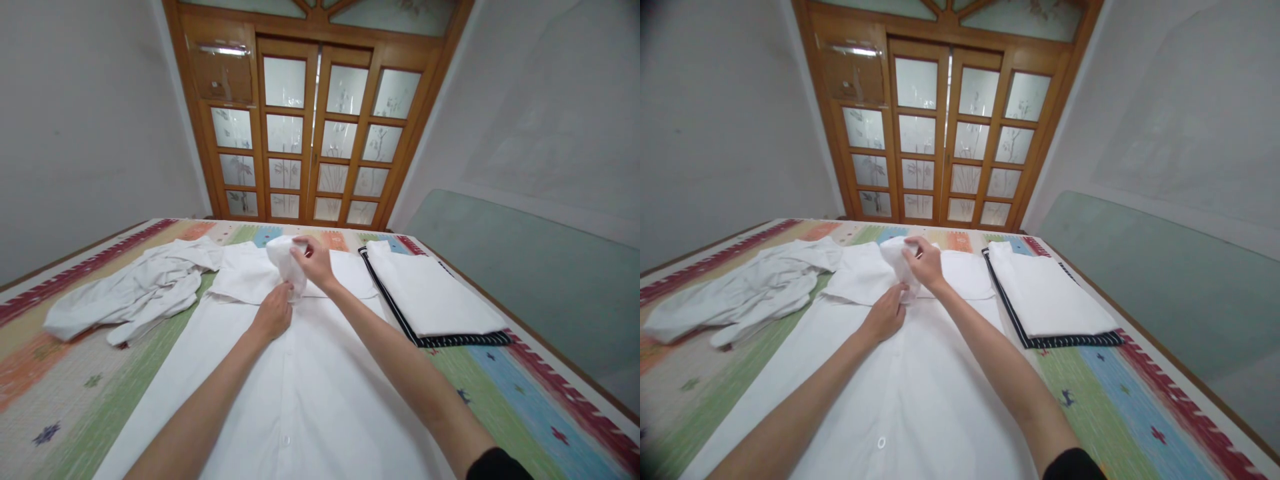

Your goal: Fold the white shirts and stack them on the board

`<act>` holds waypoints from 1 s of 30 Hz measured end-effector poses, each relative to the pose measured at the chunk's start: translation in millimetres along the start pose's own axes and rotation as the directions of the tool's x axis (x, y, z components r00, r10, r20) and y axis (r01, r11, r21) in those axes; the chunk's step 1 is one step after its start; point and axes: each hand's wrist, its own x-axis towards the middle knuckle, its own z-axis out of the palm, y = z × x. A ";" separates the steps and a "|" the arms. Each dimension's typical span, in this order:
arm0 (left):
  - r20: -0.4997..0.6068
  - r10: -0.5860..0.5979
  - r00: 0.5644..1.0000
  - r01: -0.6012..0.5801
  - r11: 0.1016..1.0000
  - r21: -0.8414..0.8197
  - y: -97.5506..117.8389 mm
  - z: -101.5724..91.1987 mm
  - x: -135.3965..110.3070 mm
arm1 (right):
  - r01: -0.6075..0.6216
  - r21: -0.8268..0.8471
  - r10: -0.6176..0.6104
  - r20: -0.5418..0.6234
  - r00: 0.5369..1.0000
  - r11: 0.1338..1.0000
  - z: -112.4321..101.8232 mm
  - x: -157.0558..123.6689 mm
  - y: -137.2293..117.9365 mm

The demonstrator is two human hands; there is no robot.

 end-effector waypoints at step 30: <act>0.105 -0.400 0.911 0.326 0.851 0.413 -43.1 -30.4 3.5 | 0.181 -0.779 0.359 0.465 0.809 0.601 -129.6 -71.2 84.0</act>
